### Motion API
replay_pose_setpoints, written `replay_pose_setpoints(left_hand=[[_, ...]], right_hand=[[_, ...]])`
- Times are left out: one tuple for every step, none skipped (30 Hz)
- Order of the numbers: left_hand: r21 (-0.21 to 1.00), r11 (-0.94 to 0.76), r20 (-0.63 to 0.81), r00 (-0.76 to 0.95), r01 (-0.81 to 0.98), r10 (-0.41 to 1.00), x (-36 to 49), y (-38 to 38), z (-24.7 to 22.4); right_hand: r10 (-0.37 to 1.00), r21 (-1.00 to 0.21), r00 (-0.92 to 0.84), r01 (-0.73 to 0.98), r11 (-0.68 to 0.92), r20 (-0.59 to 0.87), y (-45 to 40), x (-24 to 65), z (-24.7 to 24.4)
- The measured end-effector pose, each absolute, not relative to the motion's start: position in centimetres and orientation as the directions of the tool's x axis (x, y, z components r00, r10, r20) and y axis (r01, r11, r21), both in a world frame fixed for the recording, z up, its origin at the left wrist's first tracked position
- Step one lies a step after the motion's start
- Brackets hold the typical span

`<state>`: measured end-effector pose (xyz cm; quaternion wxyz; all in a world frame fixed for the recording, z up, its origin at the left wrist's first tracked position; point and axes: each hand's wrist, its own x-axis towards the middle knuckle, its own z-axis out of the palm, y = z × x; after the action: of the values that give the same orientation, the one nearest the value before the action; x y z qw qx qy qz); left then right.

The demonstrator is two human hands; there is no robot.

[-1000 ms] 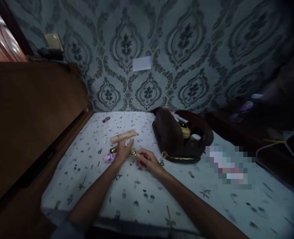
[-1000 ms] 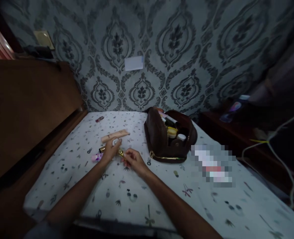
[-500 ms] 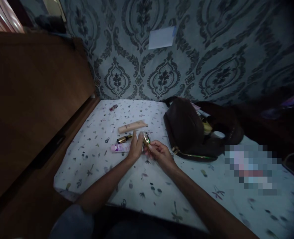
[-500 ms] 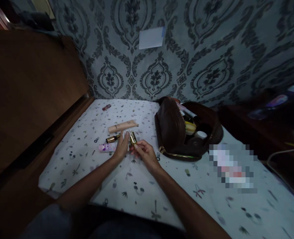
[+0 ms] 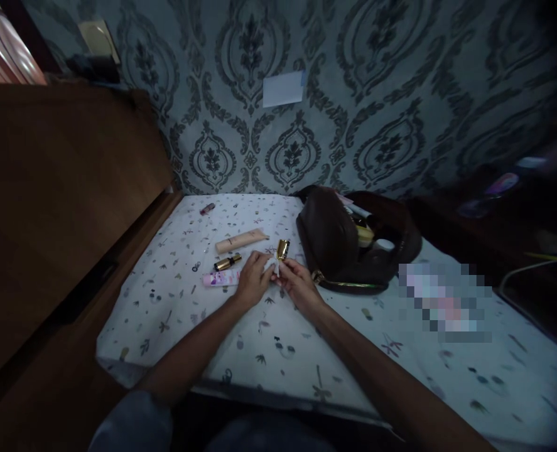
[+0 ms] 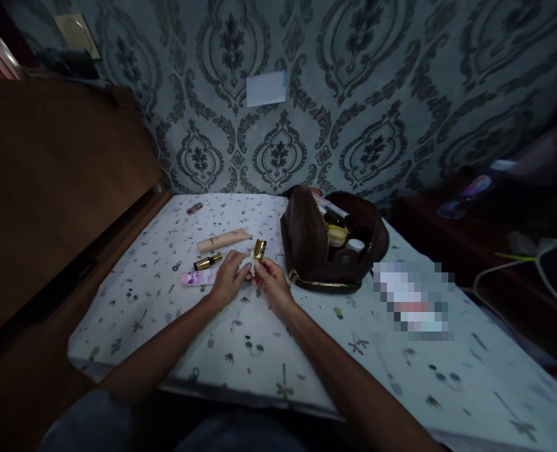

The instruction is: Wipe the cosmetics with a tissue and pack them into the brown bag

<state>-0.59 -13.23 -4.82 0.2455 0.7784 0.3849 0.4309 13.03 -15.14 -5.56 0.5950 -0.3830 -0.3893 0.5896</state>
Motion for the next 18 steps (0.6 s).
replay_pose_setpoints(left_hand=[[0.717, -0.587, 0.488, 0.331, 0.377, 0.808, -0.6, -13.2, -4.8], [0.724, -0.588, 0.495, 0.323, 0.361, 0.807, -0.6, -13.1, -4.8], [0.734, -0.587, 0.502, 0.309, 0.342, 0.808, -0.5, -13.0, -4.9], [0.746, -0.582, 0.507, 0.291, 0.323, 0.811, -0.5, -12.8, -5.0], [0.758, -0.575, 0.51, 0.27, 0.308, 0.817, -0.5, -12.7, -5.1], [0.769, -0.566, 0.51, 0.249, 0.297, 0.823, -0.5, -12.5, -5.1], [0.778, -0.557, 0.507, 0.231, 0.293, 0.83, -0.6, -12.4, -5.2], [0.782, -0.548, 0.502, 0.22, 0.297, 0.836, -0.6, -12.2, -5.2], [0.79, -0.536, 0.494, 0.209, 0.297, 0.844, -0.7, -12.1, -5.2], [0.806, -0.519, 0.482, 0.195, 0.284, 0.854, -0.7, -12.0, -5.1], [0.829, -0.496, 0.464, 0.179, 0.257, 0.868, -0.7, -12.0, -4.9], [0.856, -0.468, 0.44, 0.168, 0.219, 0.882, -0.8, -12.0, -4.6], [0.883, -0.437, 0.411, 0.166, 0.174, 0.896, -0.9, -12.0, -4.4], [0.906, -0.403, 0.379, 0.176, 0.131, 0.909, -0.9, -12.0, -4.0], [0.925, -0.368, 0.344, 0.199, 0.099, 0.918, -1.0, -12.0, -3.7], [0.939, -0.334, 0.309, 0.226, 0.086, 0.924, -1.1, -12.0, -3.5], [0.949, -0.303, 0.275, 0.246, 0.084, 0.929, -1.1, -12.0, -3.2], [0.957, -0.278, 0.248, 0.25, 0.09, 0.936, -1.2, -12.0, -3.0]], right_hand=[[1.0, -0.918, -0.005, -0.397, 0.017, 0.02, -15.1, 13.0, -5.5], [1.0, -0.921, -0.013, -0.388, 0.019, 0.026, -15.1, 13.1, -5.5], [0.999, -0.926, -0.022, -0.378, 0.019, 0.03, -15.2, 13.1, -5.4], [0.999, -0.93, -0.032, -0.366, 0.016, 0.029, -15.2, 13.1, -5.4], [0.999, -0.935, -0.043, -0.354, 0.009, 0.026, -15.3, 13.1, -5.4], [0.998, -0.939, -0.054, -0.344, 0.001, 0.02, -15.3, 13.1, -5.4], [0.997, -0.946, -0.071, -0.325, -0.007, 0.017, -15.4, 13.1, -5.4], [0.995, -0.955, -0.094, -0.296, -0.014, 0.015, -15.4, 13.0, -5.4], [0.993, -0.965, -0.119, -0.262, -0.019, 0.013, -15.4, 13.0, -5.4], [0.99, -0.973, -0.144, -0.229, -0.023, 0.01, -15.5, 13.0, -5.4], [0.986, -0.98, -0.167, -0.199, -0.028, 0.006, -15.5, 13.0, -5.4], [0.982, -0.984, -0.189, -0.177, -0.035, -0.001, -15.5, 13.0, -5.4], [0.978, -0.985, -0.207, -0.168, -0.046, -0.01, -15.5, 13.1, -5.3], [0.975, -0.983, -0.22, -0.172, -0.058, -0.019, -15.6, 13.2, -5.2], [0.972, -0.982, -0.233, -0.175, -0.068, -0.026, -15.6, 13.3, -5.1], [0.97, -0.981, -0.242, -0.18, -0.078, -0.033, -15.6, 13.4, -5.0], [0.968, -0.979, -0.249, -0.182, -0.09, -0.043, -15.7, 13.5, -4.9], [0.966, -0.978, -0.251, -0.179, -0.103, -0.055, -15.8, 13.5, -4.7]])
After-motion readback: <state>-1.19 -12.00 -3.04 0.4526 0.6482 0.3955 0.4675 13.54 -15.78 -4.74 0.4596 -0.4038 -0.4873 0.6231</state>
